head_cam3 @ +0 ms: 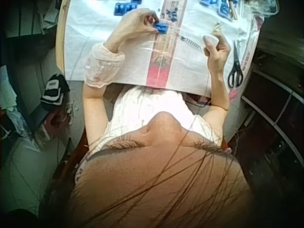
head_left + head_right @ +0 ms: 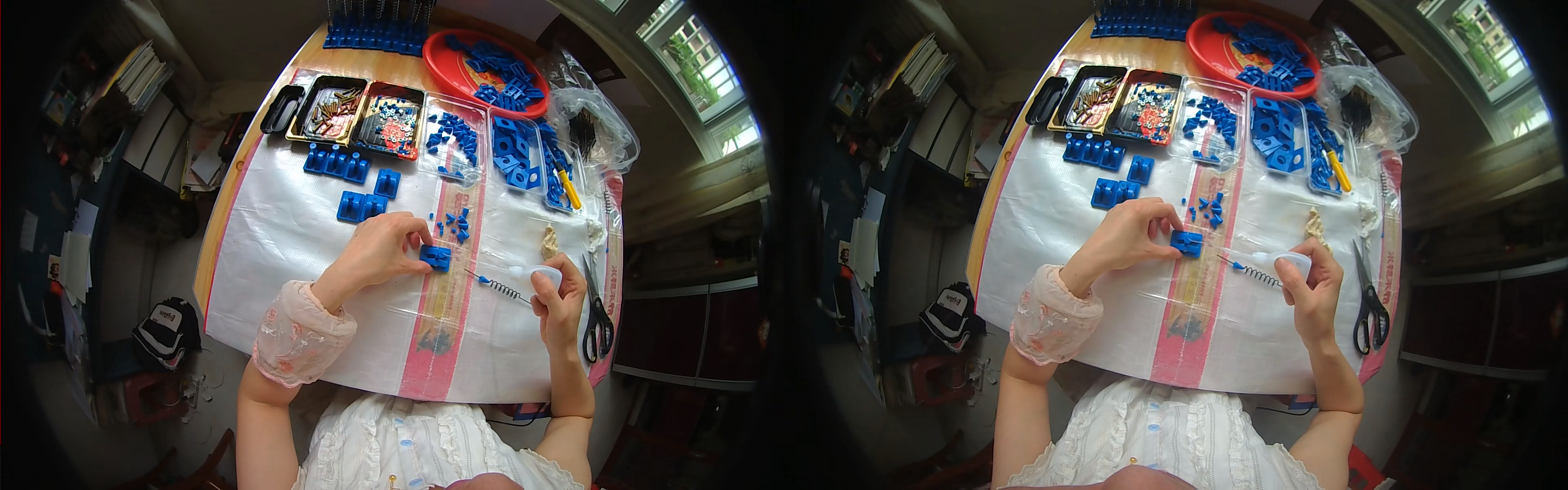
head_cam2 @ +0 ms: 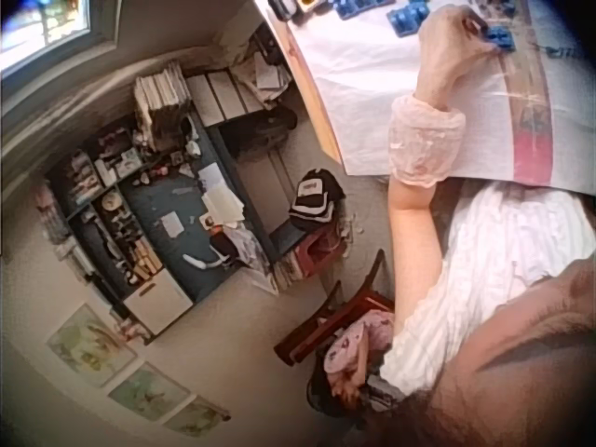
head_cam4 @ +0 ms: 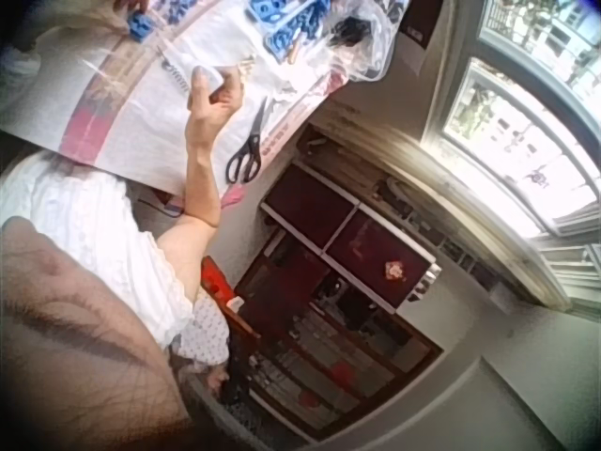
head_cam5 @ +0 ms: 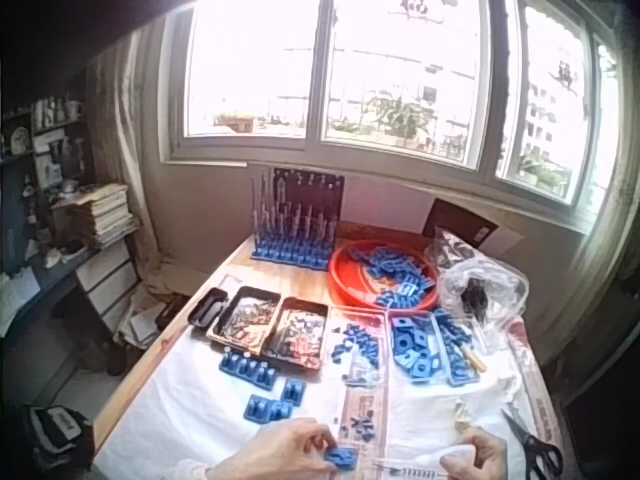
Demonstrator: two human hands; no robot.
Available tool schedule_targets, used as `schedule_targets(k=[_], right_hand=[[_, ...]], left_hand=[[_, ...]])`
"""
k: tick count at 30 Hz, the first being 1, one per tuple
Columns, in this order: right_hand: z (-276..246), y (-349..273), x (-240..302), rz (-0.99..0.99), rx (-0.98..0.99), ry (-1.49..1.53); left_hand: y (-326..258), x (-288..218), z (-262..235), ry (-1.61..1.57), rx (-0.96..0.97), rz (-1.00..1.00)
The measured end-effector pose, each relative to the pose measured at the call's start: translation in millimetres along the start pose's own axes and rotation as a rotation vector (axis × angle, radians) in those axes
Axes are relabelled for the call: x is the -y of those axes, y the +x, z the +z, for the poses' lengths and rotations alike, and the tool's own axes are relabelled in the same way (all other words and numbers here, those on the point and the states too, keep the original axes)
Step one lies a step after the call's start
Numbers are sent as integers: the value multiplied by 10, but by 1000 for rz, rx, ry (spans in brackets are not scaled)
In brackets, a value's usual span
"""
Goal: Assembling small blue plastic components onto a rod using a manual tool and adhesive syringe.
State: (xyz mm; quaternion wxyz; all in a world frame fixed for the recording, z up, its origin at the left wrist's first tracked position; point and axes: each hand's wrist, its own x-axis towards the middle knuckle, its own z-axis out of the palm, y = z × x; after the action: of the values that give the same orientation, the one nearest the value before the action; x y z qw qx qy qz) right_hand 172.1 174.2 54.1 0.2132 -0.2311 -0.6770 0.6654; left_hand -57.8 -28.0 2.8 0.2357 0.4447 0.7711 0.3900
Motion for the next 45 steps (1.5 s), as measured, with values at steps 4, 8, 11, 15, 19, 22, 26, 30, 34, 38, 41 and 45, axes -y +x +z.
schedule_targets(k=[4, 8, 11, 15, 19, 22, 26, 30, 34, 38, 41, 45], right_hand=[[9, 3, 7, 4, -2, -2], [5, 4, 6, 1, 1, -5], [9, 2, 15, 1, -3, -11], [3, -3, 21, 6, -7, -3], [-12, -1, 12, 5, -18, 16], [-110, 19, -80, 32, -9, 125], [-140, 147, -142, 102, -118, 369], [-379, 350, -423, 79, -27, 617], [-526, 477, -628, 37, -68, 724], [-563, 514, -561, -63, -45, 571], [-605, 539, -535, -87, -51, 495], [-624, 559, -454, -85, -44, 359]], left_hand=[[10, 26, 23, 9, -14, 14], [2, 10, 12, 8, -15, 9], [6, 16, 19, 8, -17, 14], [5, 12, 18, 5, -17, 13], [-6, 4, 15, 2, -19, 5], [-7, 3, 16, -2, -15, -4], [0, -20, 4, -1, -1, -18], [9, -42, 0, 6, 6, -18], [15, -35, 11, 16, 9, -10], [12, -14, 19, -1, 3, 2], [15, -32, 9, 12, 8, -3], [11, -51, 2, 15, 11, -19]])
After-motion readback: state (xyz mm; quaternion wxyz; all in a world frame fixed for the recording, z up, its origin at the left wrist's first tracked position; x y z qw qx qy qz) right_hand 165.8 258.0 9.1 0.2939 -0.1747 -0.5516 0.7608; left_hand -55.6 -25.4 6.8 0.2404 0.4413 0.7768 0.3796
